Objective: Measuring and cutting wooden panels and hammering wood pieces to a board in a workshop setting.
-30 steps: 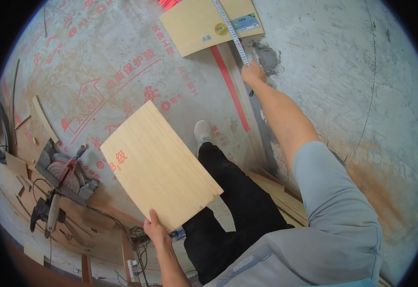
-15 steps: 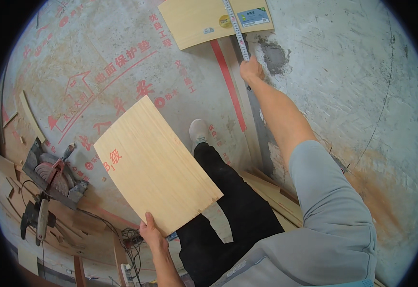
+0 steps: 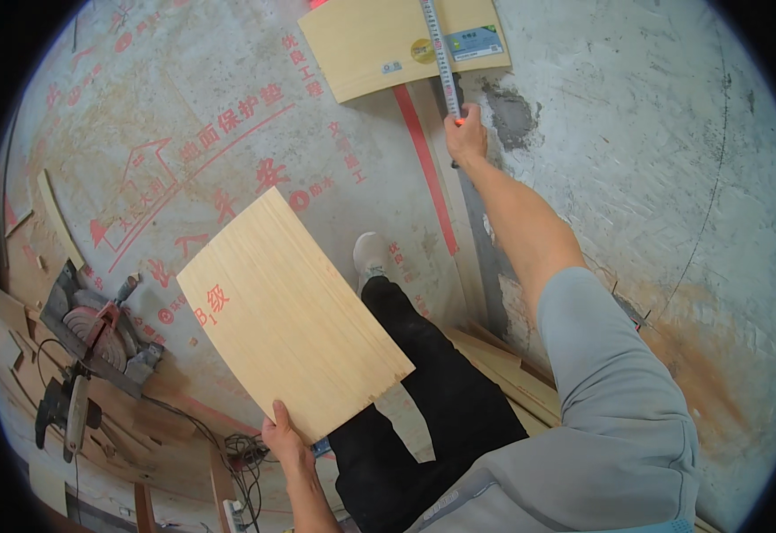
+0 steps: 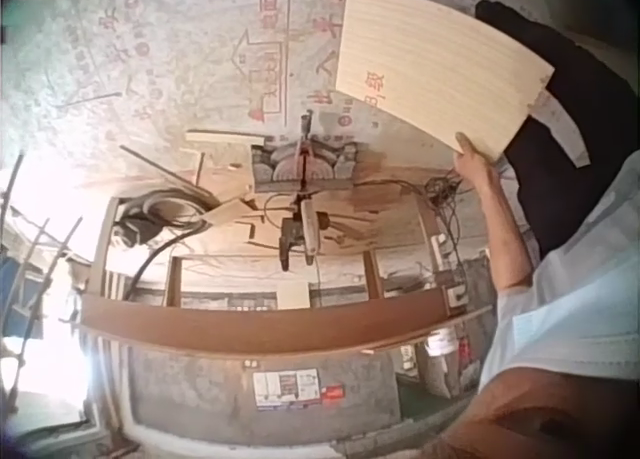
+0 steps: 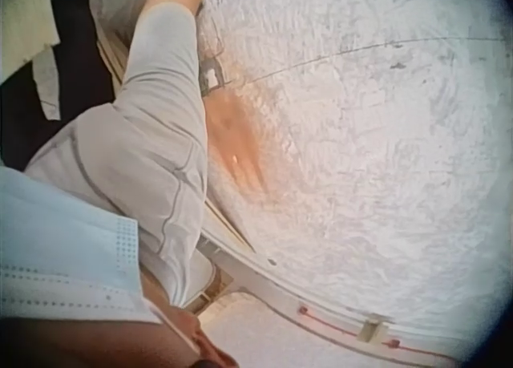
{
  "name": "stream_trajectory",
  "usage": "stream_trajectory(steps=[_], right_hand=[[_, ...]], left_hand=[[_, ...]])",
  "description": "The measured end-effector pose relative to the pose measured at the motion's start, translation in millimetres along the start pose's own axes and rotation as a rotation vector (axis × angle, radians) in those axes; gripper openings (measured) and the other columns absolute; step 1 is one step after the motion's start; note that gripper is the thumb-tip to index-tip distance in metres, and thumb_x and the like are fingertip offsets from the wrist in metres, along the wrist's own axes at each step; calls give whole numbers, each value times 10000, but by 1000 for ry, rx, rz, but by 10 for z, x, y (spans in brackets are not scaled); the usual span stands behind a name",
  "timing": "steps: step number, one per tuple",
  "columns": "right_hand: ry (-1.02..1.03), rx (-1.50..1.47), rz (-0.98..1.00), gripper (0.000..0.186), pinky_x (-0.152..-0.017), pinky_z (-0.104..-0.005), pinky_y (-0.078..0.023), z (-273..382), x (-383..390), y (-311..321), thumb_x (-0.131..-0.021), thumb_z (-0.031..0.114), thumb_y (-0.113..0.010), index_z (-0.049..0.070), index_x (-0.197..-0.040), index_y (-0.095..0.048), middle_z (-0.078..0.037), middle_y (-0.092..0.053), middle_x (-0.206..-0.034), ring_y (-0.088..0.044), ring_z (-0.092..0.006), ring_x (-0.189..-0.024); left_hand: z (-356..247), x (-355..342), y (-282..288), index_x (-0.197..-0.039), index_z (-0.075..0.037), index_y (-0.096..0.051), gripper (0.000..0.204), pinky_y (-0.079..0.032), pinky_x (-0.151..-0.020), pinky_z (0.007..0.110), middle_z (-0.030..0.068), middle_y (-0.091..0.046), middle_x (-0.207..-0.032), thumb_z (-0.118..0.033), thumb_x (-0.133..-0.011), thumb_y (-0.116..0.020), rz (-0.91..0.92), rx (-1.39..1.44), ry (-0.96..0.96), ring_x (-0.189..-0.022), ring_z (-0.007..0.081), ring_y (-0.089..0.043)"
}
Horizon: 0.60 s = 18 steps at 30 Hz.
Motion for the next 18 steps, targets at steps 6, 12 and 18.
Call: stream_trajectory(steps=[6, 12, 18], right_hand=[[289, -290, -13, 868, -972, -457, -449, 378, -195, 139, -795, 581, -694, 106, -1438, -357, -257, -590, -1241, -577, -423, -1131], [95, -701, 32, 810, -921, -423, -481, 401, -708, 73, -781, 388, -787, 4, -1386, -409, -201, -581, -1267, -581, -314, -1134], [-341, -1410, 431, 498, -686, -376, -506, 269, -1033, -402, -922, 330, -667, -17, -1255, -544, -101, -658, -985, -593, -182, -748]], left_hand=[[-74, -37, -34, -1202, 63, -578, 399, -509, -845, 326, 128, -673, -1115, -273, -988, -604, 14, -6, -35, -960, 196, -644], [-165, -167, -101, -1198, 71, -574, 390, -507, -844, 327, 125, -674, -1108, -256, -989, -601, -16, -81, -4, -950, 205, -644], [-204, -347, -545, -1221, 95, -559, 429, -511, -848, 351, 143, -670, -1128, -268, -993, -585, 73, -267, 140, -971, 226, -648]])
Point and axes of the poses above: each hand's wrist, its own x-axis away from the middle knuckle, its own y-axis out of the back of the hand, z = x × y, the point moved 9 cm from there along -x, towards the middle knuckle
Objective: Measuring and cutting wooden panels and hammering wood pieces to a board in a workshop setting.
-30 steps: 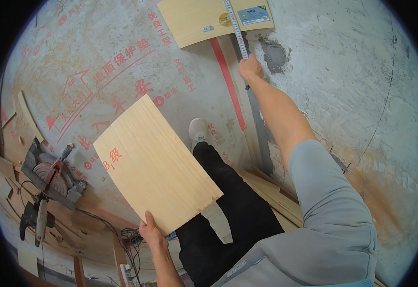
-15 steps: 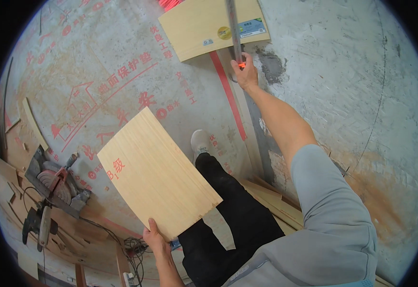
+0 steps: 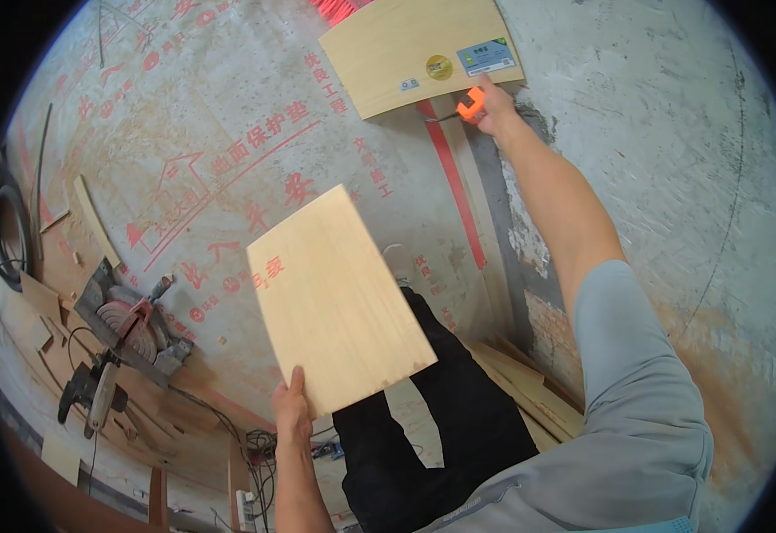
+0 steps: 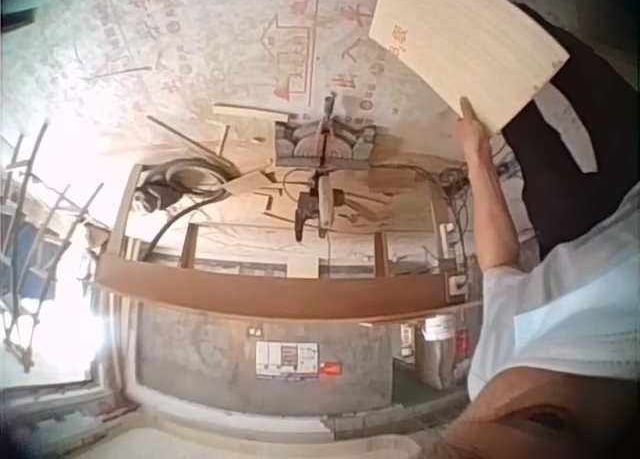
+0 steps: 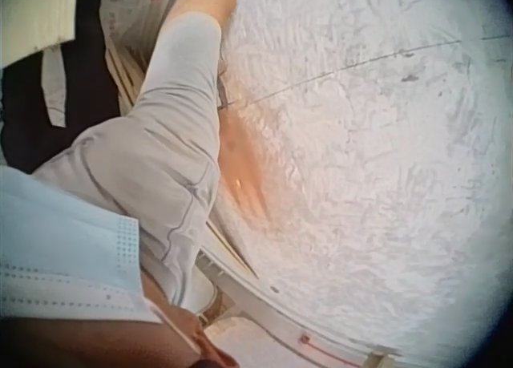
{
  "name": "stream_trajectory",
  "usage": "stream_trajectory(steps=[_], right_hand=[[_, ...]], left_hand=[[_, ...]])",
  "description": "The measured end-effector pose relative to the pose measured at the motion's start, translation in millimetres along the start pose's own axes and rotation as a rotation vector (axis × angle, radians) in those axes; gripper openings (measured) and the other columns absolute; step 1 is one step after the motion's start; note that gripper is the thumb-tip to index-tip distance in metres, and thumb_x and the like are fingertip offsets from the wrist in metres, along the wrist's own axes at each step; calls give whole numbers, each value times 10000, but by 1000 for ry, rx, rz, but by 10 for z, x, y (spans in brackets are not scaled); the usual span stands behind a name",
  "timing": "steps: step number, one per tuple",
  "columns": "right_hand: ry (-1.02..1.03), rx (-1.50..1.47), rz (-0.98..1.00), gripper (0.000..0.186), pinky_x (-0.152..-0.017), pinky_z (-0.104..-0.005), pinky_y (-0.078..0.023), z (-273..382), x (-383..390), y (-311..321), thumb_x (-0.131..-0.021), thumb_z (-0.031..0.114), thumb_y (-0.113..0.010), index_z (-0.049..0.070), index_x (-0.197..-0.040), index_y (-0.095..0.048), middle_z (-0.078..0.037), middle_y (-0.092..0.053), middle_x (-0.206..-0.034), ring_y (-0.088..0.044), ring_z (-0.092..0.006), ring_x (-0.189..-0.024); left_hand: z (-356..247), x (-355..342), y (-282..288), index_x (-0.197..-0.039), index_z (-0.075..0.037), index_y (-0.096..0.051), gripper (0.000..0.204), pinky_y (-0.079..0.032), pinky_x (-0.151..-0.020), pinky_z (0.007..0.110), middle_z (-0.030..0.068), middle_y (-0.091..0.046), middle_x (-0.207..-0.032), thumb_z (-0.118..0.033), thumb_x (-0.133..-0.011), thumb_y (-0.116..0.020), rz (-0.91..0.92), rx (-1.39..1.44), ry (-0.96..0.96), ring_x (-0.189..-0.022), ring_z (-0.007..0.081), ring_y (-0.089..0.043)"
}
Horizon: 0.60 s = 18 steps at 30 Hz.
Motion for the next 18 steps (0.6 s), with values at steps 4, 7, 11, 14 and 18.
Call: stream_trajectory(steps=[4, 7, 11, 14, 18], right_hand=[[280, 667, -74, 448, -665, -329, -470, 452, 220, 10, -929, 359, -648, -89, -927, -667, -104, -671, -900, -572, -146, -761], [493, 687, 55, 454, -667, -332, -468, 881, 707, -312, -925, 349, -652, -105, -931, -660, -104, -673, -883, -568, -145, -766], [672, 926, 155, 376, -686, -319, -463, 1603, 1477, -632, -929, 322, -650, -47, -997, -667, -85, -667, -845, -554, -149, -744], [917, 904, 283, 302, -543, -259, -418, 2029, 2108, -761, -961, 299, -633, 2, -905, -623, -12, -589, -734, -505, -79, -615], [1057, 1012, 311, 280, -518, -245, -411, 2365, 2835, -758, -980, 280, -609, 5, -931, -624, -8, -583, -727, -500, -71, -594]], left_hand=[[61, -139, -784, -1219, 90, -561, 432, -510, -869, 361, 160, -660, -1151, -281, -997, -572, 109, 39, 29, -994, 238, -645], [475, -171, -1801, -1288, 23, -526, 469, -510, -879, 417, 123, -649, -1204, -357, -1013, -528, 96, 156, 180, -1029, 263, -647], [774, -97, -3516, -1253, -141, -546, 430, -459, -692, 468, 37, -652, -1150, -485, -1001, -489, 217, 599, 345, -893, 236, -620], [719, 143, -4714, -1374, -136, -437, 531, -445, -835, 588, 74, -531, -1349, -509, -997, -473, 468, 849, 406, -1074, 270, -567], [764, 590, -5264, -1515, -149, -236, 709, -315, -995, 718, 141, -333, -1523, -538, -979, -486, 896, 221, 474, -1303, 336, -406]])
Point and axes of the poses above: each hand's wrist, its own x-axis away from the middle knuckle, its own y-axis out of the back of the hand, z = x × y, the point moved 9 cm from there along -x, towards the middle knuckle
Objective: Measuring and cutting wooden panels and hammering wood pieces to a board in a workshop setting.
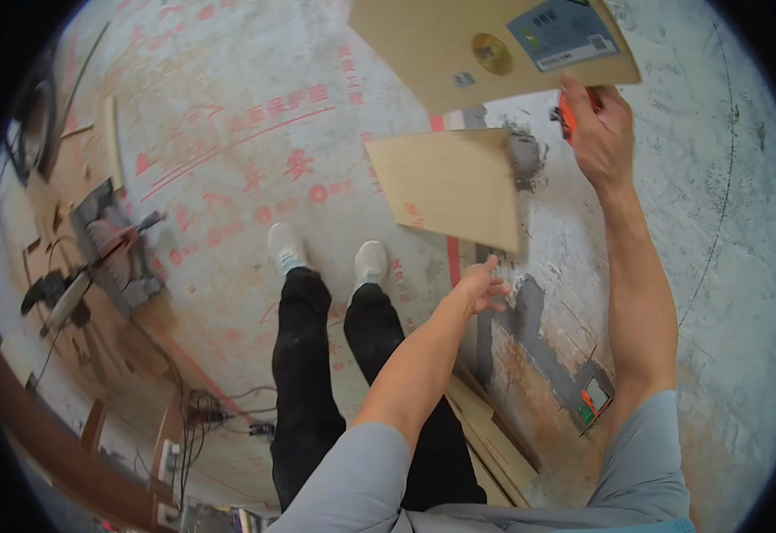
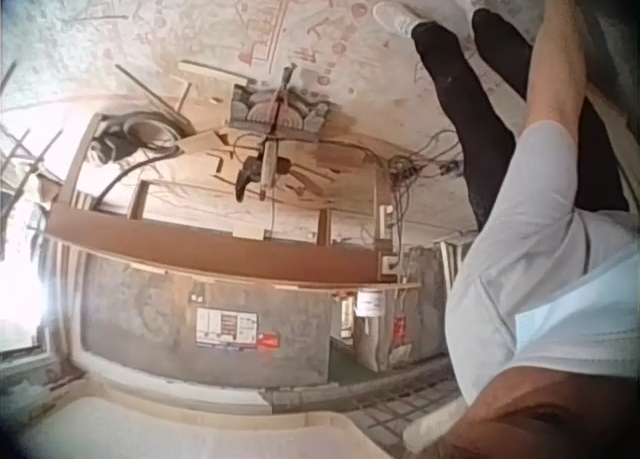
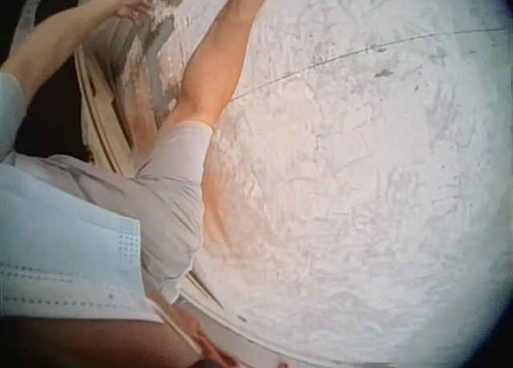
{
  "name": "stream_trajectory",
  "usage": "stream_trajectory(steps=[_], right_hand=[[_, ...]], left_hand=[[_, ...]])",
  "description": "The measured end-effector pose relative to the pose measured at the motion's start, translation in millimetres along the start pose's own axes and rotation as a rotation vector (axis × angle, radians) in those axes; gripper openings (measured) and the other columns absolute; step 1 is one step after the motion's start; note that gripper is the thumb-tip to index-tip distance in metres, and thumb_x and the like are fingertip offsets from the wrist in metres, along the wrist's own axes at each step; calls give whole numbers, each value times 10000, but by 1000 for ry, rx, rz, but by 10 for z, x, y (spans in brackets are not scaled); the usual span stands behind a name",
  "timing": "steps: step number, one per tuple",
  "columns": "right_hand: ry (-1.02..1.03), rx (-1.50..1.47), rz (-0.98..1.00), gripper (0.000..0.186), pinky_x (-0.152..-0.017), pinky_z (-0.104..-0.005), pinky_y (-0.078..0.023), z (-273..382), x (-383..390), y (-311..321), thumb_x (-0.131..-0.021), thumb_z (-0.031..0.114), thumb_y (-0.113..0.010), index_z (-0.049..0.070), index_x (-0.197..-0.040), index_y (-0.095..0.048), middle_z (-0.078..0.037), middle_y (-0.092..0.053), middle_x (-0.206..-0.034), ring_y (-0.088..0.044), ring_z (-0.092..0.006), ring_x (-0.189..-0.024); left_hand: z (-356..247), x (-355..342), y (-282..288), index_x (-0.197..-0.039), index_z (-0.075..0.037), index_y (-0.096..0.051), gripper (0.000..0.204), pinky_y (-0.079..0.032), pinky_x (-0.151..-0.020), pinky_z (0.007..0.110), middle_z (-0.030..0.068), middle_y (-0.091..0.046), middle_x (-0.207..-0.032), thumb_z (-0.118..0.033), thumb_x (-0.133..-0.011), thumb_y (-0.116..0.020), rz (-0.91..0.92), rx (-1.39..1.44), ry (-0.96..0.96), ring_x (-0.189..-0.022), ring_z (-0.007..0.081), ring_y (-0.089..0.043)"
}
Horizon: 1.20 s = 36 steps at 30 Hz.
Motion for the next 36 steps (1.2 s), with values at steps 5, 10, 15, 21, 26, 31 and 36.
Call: stream_trajectory(steps=[5, 10, 15, 21, 26, 31, 36], right_hand=[[109, -72, 132, 200, -581, -246, -395, 1039, 544, 493, -965, 198, -623, -1, -953, -641, -2, -594, -738, -477, -68, -651], [-170, -255, 458, 267, -609, -264, -445, 1549, 1392, 752, -973, 248, -597, -14, -955, -642, -34, -629, -810, -542, -85, -689], [-346, -559, 709, 260, -645, -286, -515, 1931, 2188, 323, -970, 259, -588, 3, -1001, -621, -57, -656, -860, -603, -130, -695], [-795, -730, 1131, 264, -635, -344, -563, 2369, 3713, -607, -991, 295, -547, 45, -1050, -605, -65, -641, -843, -626, -174, -720], [-631, -541, 1421, 316, -630, -336, -563, 3080, 4820, -1177, -1012, 321, -515, 27, -1052, -623, -68, -632, -839, -616, -164, -716], [-188, -90, 1620, 388, -610, -310, -538, 3889, 6033, -1690, -983, 382, -572, 16, -1097, -629, -51, -623, -841, -603, -151, -719], [-83, -33, 1652, 310, -599, -294, -517, 4739, 7136, -1899, -966, 318, -601, 19, -1027, -656, -51, -629, -846, -598, -131, -733]], left_hand=[[-569, 1541, 753, -1567, -186, -50, 935, -230, -1075, 701, 147, -62, -1627, -655, -905, -514, -166, 67, -462, -1464, 343, -197], [-349, 3641, 1463, -1568, -145, -76, 880, -209, -1156, 567, 148, -120, -1622, -680, -942, -386, -409, 228, -901, -1474, 288, -201], [831, 4960, 1453, -1463, -93, -367, 606, -373, -1093, 464, 128, -463, -1448, -473, -1001, -463, 40, 382, -1247, -1321, 269, -456], [2907, 6077, 2121, -1312, -20, -510, 415, -533, -936, 414, 120, -613, -1262, -227, -968, -614, -124, 635, -1460, -1108, 253, -630], [4600, 6402, 2605, -1260, 9, -535, 358, -533, -911, 395, 130, -644, -1174, -173, -960, -604, -388, 847, -1569, -1059, 240, -643], [6507, 6506, 3434, -1212, 29, -556, 326, -487, -913, 336, 99, -659, -1102, -114, -926, -618, -850, 1031, -1884, -1015, 187, -620], [8116, 6265, 4075, -1258, 33, -515, 390, -447, -953, 323, 101, -613, -1192, -90, -908, -637, -1103, 1147, -1801, -1085, 181, -580]])
Point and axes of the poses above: each hand's wrist, its own x-axis away from the middle knuckle, its own y-axis out of the back of the hand, z = x × y, the point moved 9 cm from there along -x, towards the middle knuckle
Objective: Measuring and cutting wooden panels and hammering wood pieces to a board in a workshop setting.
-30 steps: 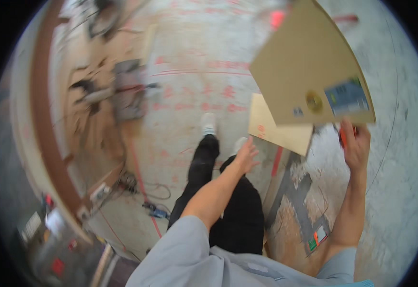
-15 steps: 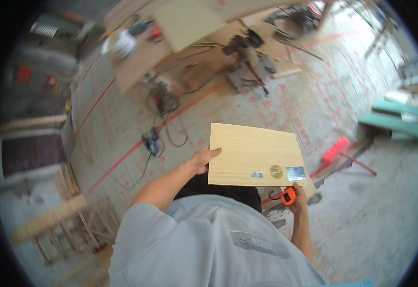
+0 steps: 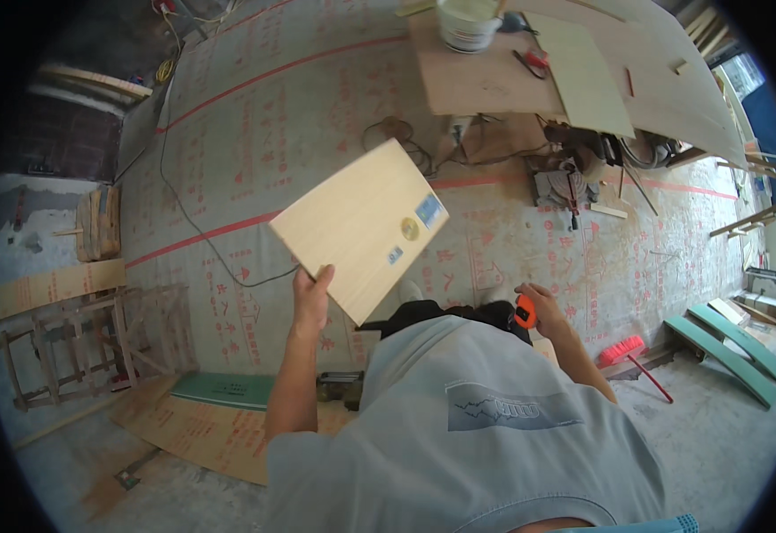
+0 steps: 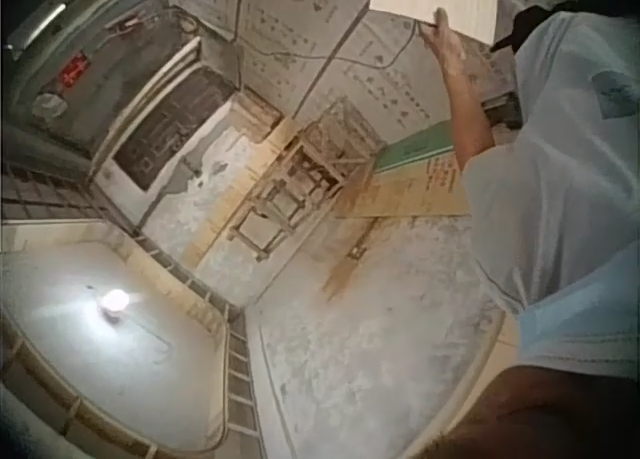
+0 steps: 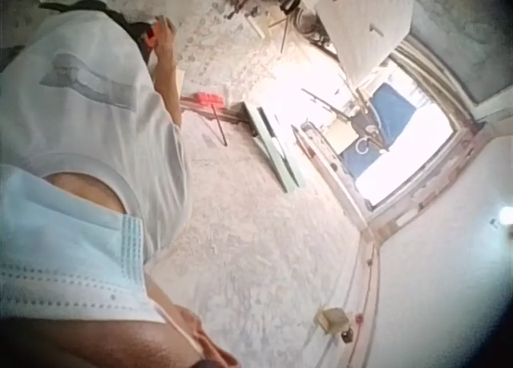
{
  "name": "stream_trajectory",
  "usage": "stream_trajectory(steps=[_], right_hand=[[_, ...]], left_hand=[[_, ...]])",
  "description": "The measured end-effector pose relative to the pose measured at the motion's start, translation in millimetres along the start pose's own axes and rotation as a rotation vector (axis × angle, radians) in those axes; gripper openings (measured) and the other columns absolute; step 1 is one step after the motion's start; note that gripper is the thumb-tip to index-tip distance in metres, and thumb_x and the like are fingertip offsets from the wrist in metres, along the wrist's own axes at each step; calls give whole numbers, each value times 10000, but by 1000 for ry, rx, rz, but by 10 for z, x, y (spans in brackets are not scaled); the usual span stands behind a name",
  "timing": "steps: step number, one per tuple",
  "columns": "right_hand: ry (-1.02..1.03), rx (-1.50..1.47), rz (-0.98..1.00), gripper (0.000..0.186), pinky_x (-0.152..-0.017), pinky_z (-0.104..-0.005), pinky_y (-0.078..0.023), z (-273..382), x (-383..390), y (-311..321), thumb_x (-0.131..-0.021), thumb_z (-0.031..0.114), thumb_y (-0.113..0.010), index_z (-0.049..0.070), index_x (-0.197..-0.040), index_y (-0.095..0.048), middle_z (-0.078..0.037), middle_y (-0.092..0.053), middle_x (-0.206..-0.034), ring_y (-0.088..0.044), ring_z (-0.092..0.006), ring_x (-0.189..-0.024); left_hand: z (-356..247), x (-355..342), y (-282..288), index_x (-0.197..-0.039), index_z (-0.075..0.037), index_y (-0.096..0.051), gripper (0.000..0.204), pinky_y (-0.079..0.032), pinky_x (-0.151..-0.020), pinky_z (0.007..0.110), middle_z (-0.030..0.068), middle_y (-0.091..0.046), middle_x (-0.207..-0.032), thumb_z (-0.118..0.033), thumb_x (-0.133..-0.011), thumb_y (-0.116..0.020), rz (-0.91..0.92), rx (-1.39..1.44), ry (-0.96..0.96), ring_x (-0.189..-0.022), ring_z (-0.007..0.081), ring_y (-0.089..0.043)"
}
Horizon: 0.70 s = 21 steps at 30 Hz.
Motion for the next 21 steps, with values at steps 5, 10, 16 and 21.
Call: stream_trajectory(steps=[5, 10, 16, 21], right_hand=[[3, 235, 279, 370, -719, -283, -515, 815, -339, -1378, -987, 338, -569, -8, -1094, -642, -51, -622, -930, -576, -122, -793], [196, 332, 554, 463, -931, -299, -462, 1371, -928, -2936, -1006, 385, -523, 5, -1262, -592, -95, -609, -1102, -559, -168, -1023], [338, 370, 803, 451, -970, -311, -444, 2164, -1335, -4289, -1003, 347, -543, -2, -1285, -583, -89, -619, -1155, -551, -168, -1077], [330, 317, 864, 426, -1025, -323, -416, 2751, -1496, -4798, -991, 300, -581, -8, -1286, -586, -81, -625, -1221, -538, -169, -1144]], left_hand=[[-294, -280, 1005, -1331, 24, -451, 463, -429, -997, 344, 95, -573, -1272, -99, -923, -633, -143, 398, -78, -1160, 201, -555], [-464, -584, 1252, -1442, -46, -351, 552, -408, -1061, 411, 96, -490, -1398, -101, -947, -591, -84, 564, -90, -1277, 251, -489], [-801, -944, 1403, -1479, -100, -308, 590, -405, -1078, 492, 90, -459, -1422, -135, -955, -577, -128, 556, -46, -1306, 296, -455], [-1220, -1495, 1476, -1503, -125, -271, 610, -404, -1075, 502, 102, -447, -1437, -175, -968, -559, -67, 509, -120, -1308, 298, -454]])
Point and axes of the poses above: each hand's wrist, its own x-axis away from the middle knuckle, its own y-axis out of the back of the hand, z = x × y, the point moved 9 cm from there along -x, towards the middle knuckle
